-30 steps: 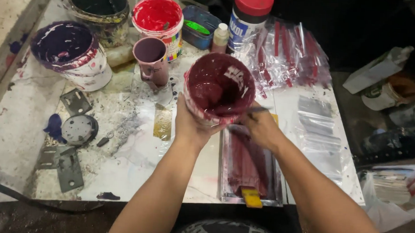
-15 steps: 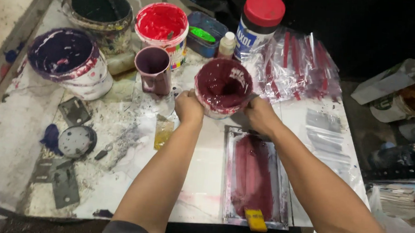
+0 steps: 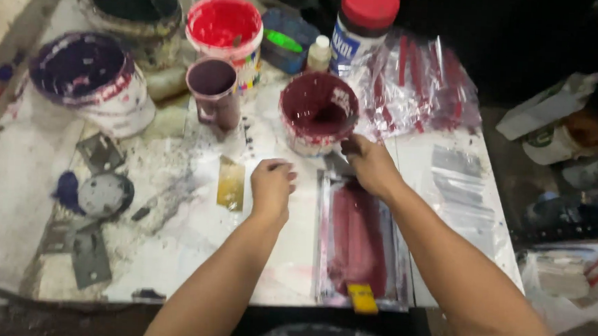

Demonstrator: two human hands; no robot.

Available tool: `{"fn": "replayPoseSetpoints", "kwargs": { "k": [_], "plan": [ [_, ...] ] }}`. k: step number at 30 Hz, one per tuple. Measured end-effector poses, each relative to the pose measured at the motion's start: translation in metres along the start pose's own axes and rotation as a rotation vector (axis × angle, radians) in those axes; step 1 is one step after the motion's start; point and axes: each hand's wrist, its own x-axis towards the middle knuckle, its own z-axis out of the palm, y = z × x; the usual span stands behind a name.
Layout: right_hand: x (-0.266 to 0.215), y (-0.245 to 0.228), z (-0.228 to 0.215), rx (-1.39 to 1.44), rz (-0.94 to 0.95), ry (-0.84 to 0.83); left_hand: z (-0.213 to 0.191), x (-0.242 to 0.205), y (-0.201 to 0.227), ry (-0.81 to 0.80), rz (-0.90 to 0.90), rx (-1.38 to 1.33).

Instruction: The person pours dark red ink from a container into a rectangular screen printing tray and spreads it evenly with a yellow squeegee. They then place a clear plastic sheet over the inked area and smooth it down with their hands.

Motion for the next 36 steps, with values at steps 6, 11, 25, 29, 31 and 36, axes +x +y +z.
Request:
{"fn": "replayPoseSetpoints", "kwargs": {
  "k": [6,11,25,29,31,36],
  "plan": [
    [0.016,0.003,0.008,0.001,-0.024,-0.002,0.019,0.025,0.005,-0.114,0.114,0.113],
    [0.028,0.0,0.013,0.02,-0.058,-0.063,0.027,0.005,0.013,-0.223,0.122,-0.037],
    [-0.171,0.003,-0.009,-0.144,-0.392,0.162,-0.063,-0.085,0.024,-0.222,0.186,-0.014],
    [-0.245,0.034,0.008,-0.35,-0.548,0.101,-0.107,-0.097,-0.023,-0.023,0.638,0.352],
    [-0.258,0.035,0.013,-0.399,-0.565,0.054,-0.12,-0.099,-0.048,-0.034,0.921,0.478],
    [-0.258,0.051,0.03,-0.549,-0.644,0.077,-0.123,-0.112,-0.074,-0.084,1.273,0.763]
  ]
}}
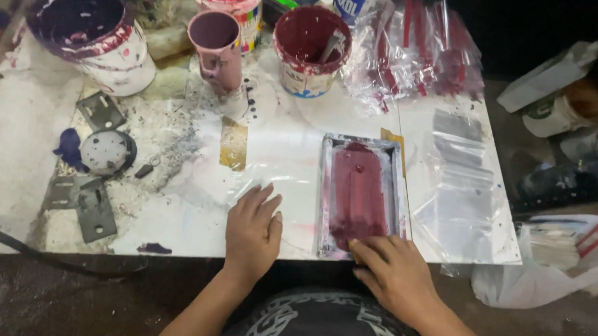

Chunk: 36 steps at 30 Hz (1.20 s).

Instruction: The person pours dark red ink from a container into a rectangular screen printing tray and spreads it evenly with a yellow squeegee. They then place a clear plastic sheet over the inked area and smooth it down with their hands.

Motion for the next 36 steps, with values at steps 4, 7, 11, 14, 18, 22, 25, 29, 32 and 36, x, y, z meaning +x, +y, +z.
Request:
{"fn": "replayPoseSetpoints", "kwargs": {
  "k": [4,7,11,14,18,22,25,29,32,36],
  "plan": [
    [0.002,0.0,0.006,-0.079,0.028,-0.013,0.003,-0.011,0.016,-0.02,0.031,0.004],
    [0.008,0.001,-0.001,-0.054,0.026,0.049,0.006,-0.013,0.013,-0.052,0.033,0.097],
    [0.014,0.008,-0.006,-0.057,0.08,-0.024,0.004,-0.011,0.003,-0.035,0.005,0.266],
    [0.019,0.004,-0.014,-0.047,0.071,-0.032,0.005,-0.012,0.004,-0.057,0.014,0.271],
    [0.025,0.001,-0.02,0.039,0.029,0.009,0.02,-0.008,0.015,-0.113,0.057,0.125],
    [0.027,0.0,-0.023,0.084,0.037,-0.025,0.017,0.014,0.041,-0.282,0.084,0.049],
    [0.026,0.005,-0.019,0.142,0.041,-0.015,0.011,0.044,0.055,-0.689,-0.049,0.151],
    [0.027,0.009,-0.017,0.135,0.022,-0.031,0.012,0.079,0.069,-0.98,-0.069,0.329],
    [0.033,0.012,-0.02,0.165,-0.009,-0.042,0.017,0.092,0.071,-1.099,-0.072,0.412],
    [0.028,0.013,-0.018,0.174,0.017,-0.062,0.025,0.088,0.071,-1.112,-0.052,0.446]
  ]
}}
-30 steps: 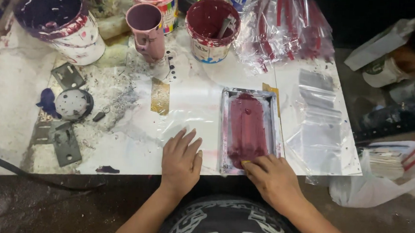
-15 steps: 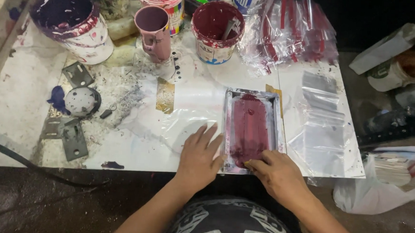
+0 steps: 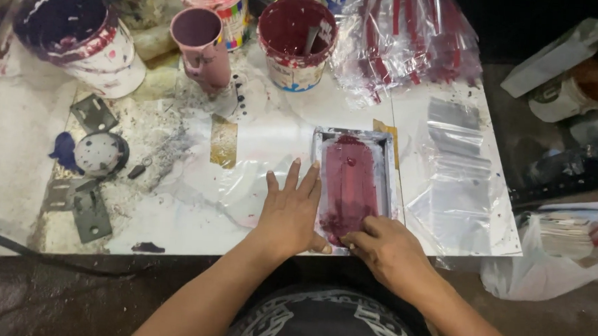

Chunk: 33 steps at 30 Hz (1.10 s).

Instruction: The person pours dark red ink from a container into a rectangular screen printing tray and spreads it evenly with a yellow squeegee. They then place a clear plastic sheet over the inked area and smooth it down with their hands.

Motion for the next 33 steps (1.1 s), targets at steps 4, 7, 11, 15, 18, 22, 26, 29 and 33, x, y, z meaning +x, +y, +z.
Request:
{"fn": "replayPoseSetpoints", "kwargs": {
  "k": [4,7,11,15,18,22,26,29,33],
  "plan": [
    [0.002,-0.002,-0.003,0.006,-0.023,0.036,-0.006,0.004,0.001,-0.022,0.016,-0.019],
    [-0.001,-0.002,-0.002,0.049,-0.026,0.023,-0.007,0.005,0.006,-0.053,0.015,0.019],
    [0.005,0.001,-0.005,0.034,-0.076,0.041,-0.017,0.008,0.009,-0.12,0.007,0.156],
    [0.004,-0.004,-0.009,0.066,-0.041,0.003,-0.016,0.008,0.011,-0.129,0.002,0.154],
    [0.003,0.001,-0.011,0.082,-0.022,0.016,-0.032,0.008,0.017,-0.242,-0.041,0.148],
    [0.001,0.019,-0.002,0.149,0.029,0.054,-0.035,0.005,0.016,-0.25,-0.045,0.121],
    [0.012,0.037,-0.006,0.137,0.368,0.064,-0.041,-0.003,0.017,-0.139,0.003,0.005],
    [0.041,0.049,-0.02,0.154,0.486,0.095,-0.041,-0.003,0.017,-0.132,0.002,-0.005],
    [0.08,0.097,-0.001,0.039,0.441,0.153,-0.038,-0.001,0.015,-0.119,-0.001,-0.054]
  ]
}}
